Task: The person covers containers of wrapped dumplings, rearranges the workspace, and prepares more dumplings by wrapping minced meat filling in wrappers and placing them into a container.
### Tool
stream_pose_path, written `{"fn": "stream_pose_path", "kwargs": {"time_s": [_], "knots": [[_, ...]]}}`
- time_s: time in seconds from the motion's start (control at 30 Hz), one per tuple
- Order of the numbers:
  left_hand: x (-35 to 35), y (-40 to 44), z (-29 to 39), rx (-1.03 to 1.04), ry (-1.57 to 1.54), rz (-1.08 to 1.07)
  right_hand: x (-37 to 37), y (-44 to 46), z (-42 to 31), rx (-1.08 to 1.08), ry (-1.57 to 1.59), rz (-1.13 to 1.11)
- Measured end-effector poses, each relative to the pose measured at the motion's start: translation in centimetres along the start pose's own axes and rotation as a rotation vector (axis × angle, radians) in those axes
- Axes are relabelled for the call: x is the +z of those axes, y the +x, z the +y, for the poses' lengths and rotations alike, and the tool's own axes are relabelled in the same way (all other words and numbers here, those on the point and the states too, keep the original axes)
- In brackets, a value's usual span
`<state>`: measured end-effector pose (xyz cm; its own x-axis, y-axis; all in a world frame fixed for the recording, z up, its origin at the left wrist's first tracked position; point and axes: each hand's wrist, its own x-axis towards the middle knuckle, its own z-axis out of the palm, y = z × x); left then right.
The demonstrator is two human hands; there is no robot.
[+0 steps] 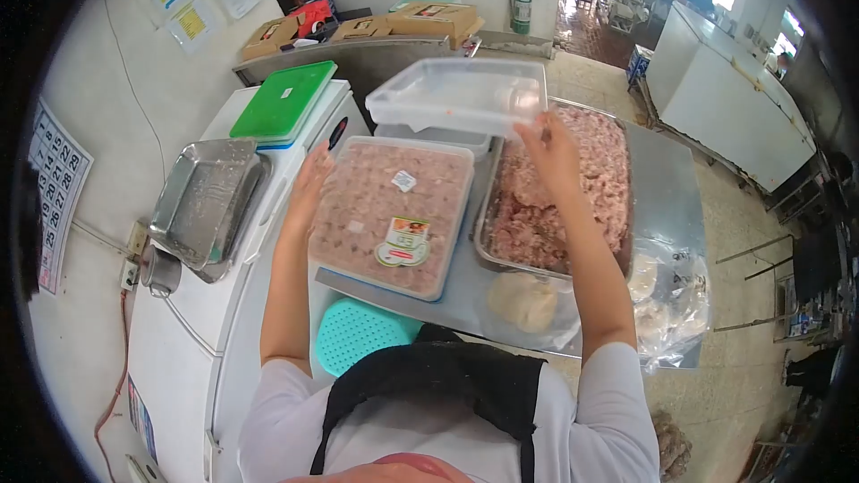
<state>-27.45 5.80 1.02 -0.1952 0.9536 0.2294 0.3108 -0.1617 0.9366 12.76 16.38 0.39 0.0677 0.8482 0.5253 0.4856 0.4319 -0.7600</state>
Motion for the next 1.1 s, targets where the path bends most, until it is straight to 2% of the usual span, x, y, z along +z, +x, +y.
{"fn": "stream_pose_path", "kwargs": {"time_s": [0.07, 0.2, 0.3, 0.37, 0.5, 0.57, 0.63, 0.77, 0.83, 0.87, 0.93, 1.1], "knots": [[-3.2, -1.4, -0.3, -0.044, 0.099, 0.011, 2.8, 2.0, -2.0, -0.018, -0.007, 0.031], [-7.8, -2.9, -6.4, 0.024, 0.361, 0.067, 6.8, 5.2, -5.0, -0.030, -0.035, 0.041], [-9.3, -4.2, -8.4, -0.058, 0.406, 0.043, 9.2, 6.6, -5.3, 0.071, -0.161, -0.105], [-9.8, -4.7, -9.9, -0.140, 0.368, 0.012, 11.0, 5.8, -1.9, -0.007, -0.291, -0.158], [-10.2, -4.9, -13.1, -0.136, 0.080, -0.039, 11.5, 1.6, 3.2, -0.069, -0.327, -0.259], [-9.8, -4.7, -13.4, -0.212, -0.028, -0.038, 9.6, -2.3, 0.9, -0.143, -0.262, -0.284], [-9.3, -4.0, -14.7, -0.252, -0.287, -0.016, 7.9, -6.2, -2.2, 0.111, -0.099, -0.457], [-7.6, -3.2, -14.8, -0.230, -0.622, -0.030, 6.0, -14.2, -7.2, 0.255, 0.063, -0.630], [-6.8, -3.3, -15.0, -0.256, -0.744, -0.060, 7.5, -19.5, -3.0, 0.325, 0.210, -0.623], [-6.5, -3.4, -15.0, -0.270, -0.805, -0.076, 7.5, -20.6, -3.1, 0.393, 0.250, -0.641], [-6.2, -3.7, -14.2, -0.259, -0.854, -0.085, 8.1, -21.4, -4.7, 0.526, 0.334, -0.679], [-6.1, -3.6, -13.3, -0.221, -0.789, -0.090, 8.4, -20.8, -6.6, 0.381, 0.274, -0.747]]}}
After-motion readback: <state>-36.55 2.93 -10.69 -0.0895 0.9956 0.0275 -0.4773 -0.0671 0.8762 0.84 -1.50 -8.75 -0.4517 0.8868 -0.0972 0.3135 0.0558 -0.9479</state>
